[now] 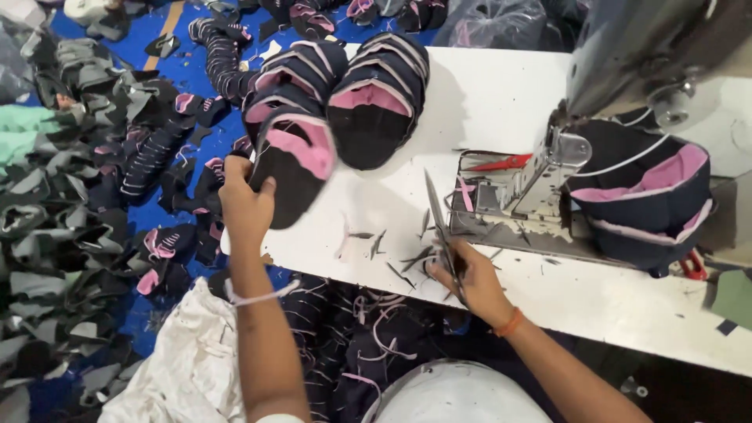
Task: Trimming excess lining and fabric from shoe uppers using industrial scissors.
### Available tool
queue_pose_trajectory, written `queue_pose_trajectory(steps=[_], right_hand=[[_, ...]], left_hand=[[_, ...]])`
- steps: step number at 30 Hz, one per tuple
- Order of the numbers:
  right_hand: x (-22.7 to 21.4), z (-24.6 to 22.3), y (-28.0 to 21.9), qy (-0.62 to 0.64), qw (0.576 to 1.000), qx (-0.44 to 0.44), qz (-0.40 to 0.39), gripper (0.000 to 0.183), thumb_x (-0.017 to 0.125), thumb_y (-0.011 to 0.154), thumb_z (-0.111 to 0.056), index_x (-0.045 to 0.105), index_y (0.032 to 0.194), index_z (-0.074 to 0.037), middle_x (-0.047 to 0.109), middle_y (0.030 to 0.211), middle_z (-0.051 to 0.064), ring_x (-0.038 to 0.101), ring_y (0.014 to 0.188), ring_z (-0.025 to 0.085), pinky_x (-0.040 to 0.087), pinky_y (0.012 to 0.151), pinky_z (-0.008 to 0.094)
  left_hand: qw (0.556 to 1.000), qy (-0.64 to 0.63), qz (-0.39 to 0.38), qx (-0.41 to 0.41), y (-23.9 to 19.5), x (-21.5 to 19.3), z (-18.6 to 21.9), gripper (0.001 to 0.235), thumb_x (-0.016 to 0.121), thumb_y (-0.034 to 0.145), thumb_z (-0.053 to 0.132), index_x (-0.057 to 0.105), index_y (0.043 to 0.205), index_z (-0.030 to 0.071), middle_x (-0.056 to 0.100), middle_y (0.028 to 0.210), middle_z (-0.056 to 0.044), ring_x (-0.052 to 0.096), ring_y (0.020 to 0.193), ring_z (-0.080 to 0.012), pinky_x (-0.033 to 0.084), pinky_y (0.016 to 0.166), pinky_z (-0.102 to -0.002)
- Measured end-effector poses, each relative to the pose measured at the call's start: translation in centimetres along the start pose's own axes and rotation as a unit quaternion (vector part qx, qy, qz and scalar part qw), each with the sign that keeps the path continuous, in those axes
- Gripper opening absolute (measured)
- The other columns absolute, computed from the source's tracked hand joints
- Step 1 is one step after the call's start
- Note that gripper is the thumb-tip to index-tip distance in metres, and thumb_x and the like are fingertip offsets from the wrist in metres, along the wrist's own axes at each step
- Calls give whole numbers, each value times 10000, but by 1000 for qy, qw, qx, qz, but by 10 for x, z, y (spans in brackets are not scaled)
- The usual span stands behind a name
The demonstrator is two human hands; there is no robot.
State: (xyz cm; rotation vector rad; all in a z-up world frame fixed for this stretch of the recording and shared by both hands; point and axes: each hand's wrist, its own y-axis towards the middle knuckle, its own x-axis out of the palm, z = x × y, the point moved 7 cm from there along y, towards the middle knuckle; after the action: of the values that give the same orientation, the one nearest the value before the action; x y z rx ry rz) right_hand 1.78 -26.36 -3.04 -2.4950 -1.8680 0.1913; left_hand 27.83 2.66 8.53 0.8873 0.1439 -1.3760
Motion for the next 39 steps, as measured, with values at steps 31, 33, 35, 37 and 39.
queue_pose_trajectory(steps=[31, 33, 35, 37, 39], right_hand=[[-10, -113, 22, -31, 945, -294, 138, 651, 815, 814, -60, 420, 1327, 4, 526, 1160, 71, 532, 1076, 166, 462, 949, 294], [-14, -97, 25, -80, 955, -236, 160, 550, 837, 830, -68, 467, 1231, 0, 538, 1029, 67, 518, 943, 164, 463, 839, 290], [-19, -88, 27, -129, 959, -177, 179, 455, 858, 846, -76, 515, 1136, -6, 550, 899, 64, 504, 811, 163, 464, 728, 286], [-22, -89, 27, -36, 974, -165, 152, 392, 803, 843, -80, 562, 1140, 6, 635, 925, 48, 574, 835, 122, 493, 762, 270], [-29, -99, 25, -16, 975, -169, 141, 395, 791, 837, -87, 560, 1143, 10, 655, 959, 50, 605, 855, 112, 513, 778, 264]], left_hand=[[918, -195, -342, 45, -80, -15, 138, 313, 708, 844, 34, 575, 1127, 35, 663, 868, -158, 679, 805, -237, 534, 778, -339], [910, -207, -351, 77, -85, -15, 153, 325, 704, 858, 41, 579, 1158, 36, 679, 920, -164, 681, 857, -247, 538, 800, -340], [901, -219, -358, 109, -88, -16, 162, 339, 699, 872, 47, 583, 1190, 37, 694, 973, -171, 683, 909, -256, 541, 822, -342], [853, -329, -390, 110, -91, -17, 167, 363, 653, 962, 78, 565, 1312, 37, 671, 1157, -152, 646, 1058, -215, 518, 925, -330], [801, -448, -394, 54, -92, 3, 152, 348, 625, 998, 140, 561, 1319, 20, 666, 1222, -140, 647, 1066, -198, 526, 945, -332]])
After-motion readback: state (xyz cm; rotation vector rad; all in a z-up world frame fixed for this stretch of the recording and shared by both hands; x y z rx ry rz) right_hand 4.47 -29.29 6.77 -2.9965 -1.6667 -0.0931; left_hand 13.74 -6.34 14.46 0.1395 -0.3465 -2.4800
